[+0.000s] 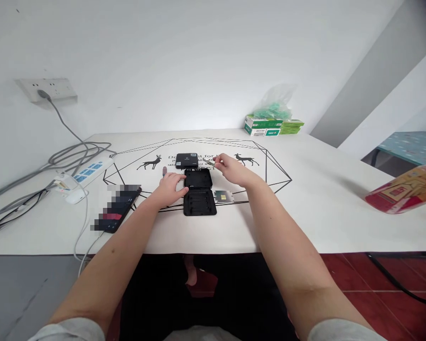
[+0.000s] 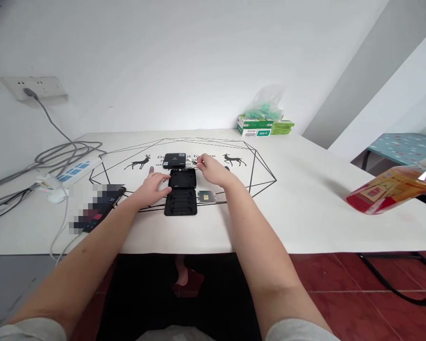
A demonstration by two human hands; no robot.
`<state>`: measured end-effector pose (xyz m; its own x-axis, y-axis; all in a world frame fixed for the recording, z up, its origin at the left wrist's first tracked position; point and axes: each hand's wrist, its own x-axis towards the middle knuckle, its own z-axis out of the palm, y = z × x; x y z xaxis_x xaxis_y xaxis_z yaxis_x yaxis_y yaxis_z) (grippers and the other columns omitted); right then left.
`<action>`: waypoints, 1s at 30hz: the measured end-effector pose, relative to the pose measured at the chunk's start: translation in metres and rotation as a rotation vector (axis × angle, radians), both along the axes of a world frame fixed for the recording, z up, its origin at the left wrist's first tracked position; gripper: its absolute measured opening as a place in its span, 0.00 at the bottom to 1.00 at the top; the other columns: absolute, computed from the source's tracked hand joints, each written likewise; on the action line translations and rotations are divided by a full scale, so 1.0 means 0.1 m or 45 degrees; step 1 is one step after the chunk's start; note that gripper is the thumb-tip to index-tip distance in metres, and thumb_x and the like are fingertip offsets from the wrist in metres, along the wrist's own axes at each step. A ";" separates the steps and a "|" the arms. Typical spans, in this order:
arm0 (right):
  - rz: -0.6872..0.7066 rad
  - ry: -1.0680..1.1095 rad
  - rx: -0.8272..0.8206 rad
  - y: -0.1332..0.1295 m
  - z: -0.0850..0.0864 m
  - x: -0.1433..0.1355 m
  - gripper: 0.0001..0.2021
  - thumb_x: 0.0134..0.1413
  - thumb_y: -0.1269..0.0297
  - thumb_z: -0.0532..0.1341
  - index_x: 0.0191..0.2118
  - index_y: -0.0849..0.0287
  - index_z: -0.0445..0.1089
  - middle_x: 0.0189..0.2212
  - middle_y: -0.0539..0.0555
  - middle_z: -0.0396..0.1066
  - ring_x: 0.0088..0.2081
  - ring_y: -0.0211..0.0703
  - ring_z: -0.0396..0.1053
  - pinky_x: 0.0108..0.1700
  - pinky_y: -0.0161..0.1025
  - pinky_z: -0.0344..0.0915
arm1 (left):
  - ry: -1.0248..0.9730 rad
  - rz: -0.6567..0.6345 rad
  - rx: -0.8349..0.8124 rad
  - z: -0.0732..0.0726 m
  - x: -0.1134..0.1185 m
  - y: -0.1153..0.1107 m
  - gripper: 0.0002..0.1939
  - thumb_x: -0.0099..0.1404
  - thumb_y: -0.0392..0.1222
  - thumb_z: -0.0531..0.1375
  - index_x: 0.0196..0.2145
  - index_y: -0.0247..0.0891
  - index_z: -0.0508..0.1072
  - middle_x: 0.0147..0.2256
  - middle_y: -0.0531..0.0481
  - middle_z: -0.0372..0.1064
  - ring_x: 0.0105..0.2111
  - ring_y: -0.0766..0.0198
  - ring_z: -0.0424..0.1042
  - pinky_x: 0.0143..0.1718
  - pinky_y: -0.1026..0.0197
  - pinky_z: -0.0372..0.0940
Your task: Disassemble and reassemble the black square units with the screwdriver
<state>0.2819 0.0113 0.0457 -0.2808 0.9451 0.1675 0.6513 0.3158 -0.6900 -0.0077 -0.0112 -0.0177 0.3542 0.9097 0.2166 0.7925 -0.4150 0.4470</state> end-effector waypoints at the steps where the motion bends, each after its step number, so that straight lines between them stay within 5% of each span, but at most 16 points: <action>1: 0.045 0.008 0.033 0.00 -0.02 -0.05 0.05 0.73 0.66 0.53 0.41 0.53 0.63 0.49 0.59 0.78 0.49 0.50 0.73 0.55 0.46 0.67 | -0.012 0.016 0.000 0.00 0.01 0.01 0.26 0.72 0.55 0.61 0.62 0.42 0.75 0.61 0.40 0.75 0.70 0.41 0.63 0.74 0.35 0.56; 6: 0.170 -0.168 0.018 -0.10 -0.14 -0.40 0.05 0.71 0.70 0.53 0.41 0.54 0.62 0.43 0.57 0.76 0.41 0.49 0.70 0.46 0.44 0.66 | -0.049 0.020 0.045 -0.02 0.05 0.11 0.30 0.71 0.59 0.61 0.63 0.39 0.75 0.62 0.38 0.75 0.70 0.39 0.64 0.74 0.36 0.56; 11: 0.248 -0.268 0.110 -0.19 -0.28 -0.63 0.06 0.71 0.74 0.53 0.42 0.56 0.63 0.48 0.62 0.73 0.48 0.51 0.70 0.52 0.45 0.67 | -0.044 0.021 0.077 -0.05 0.07 0.18 0.24 0.71 0.58 0.62 0.56 0.40 0.80 0.55 0.39 0.79 0.65 0.40 0.69 0.71 0.36 0.60; 30: 0.273 -0.454 0.058 -0.17 -0.31 -0.63 0.09 0.74 0.71 0.51 0.49 0.55 0.67 0.56 0.62 0.75 0.57 0.58 0.69 0.52 0.50 0.67 | -0.095 -0.072 0.113 -0.07 0.04 0.18 0.20 0.71 0.55 0.63 0.48 0.38 0.86 0.54 0.40 0.83 0.60 0.41 0.75 0.67 0.43 0.67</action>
<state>0.2185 -0.0054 0.0150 -0.5186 0.8526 0.0648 0.7627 0.4955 -0.4155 -0.0036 0.0070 -0.0243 0.3841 0.8650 0.3228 0.7325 -0.4983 0.4638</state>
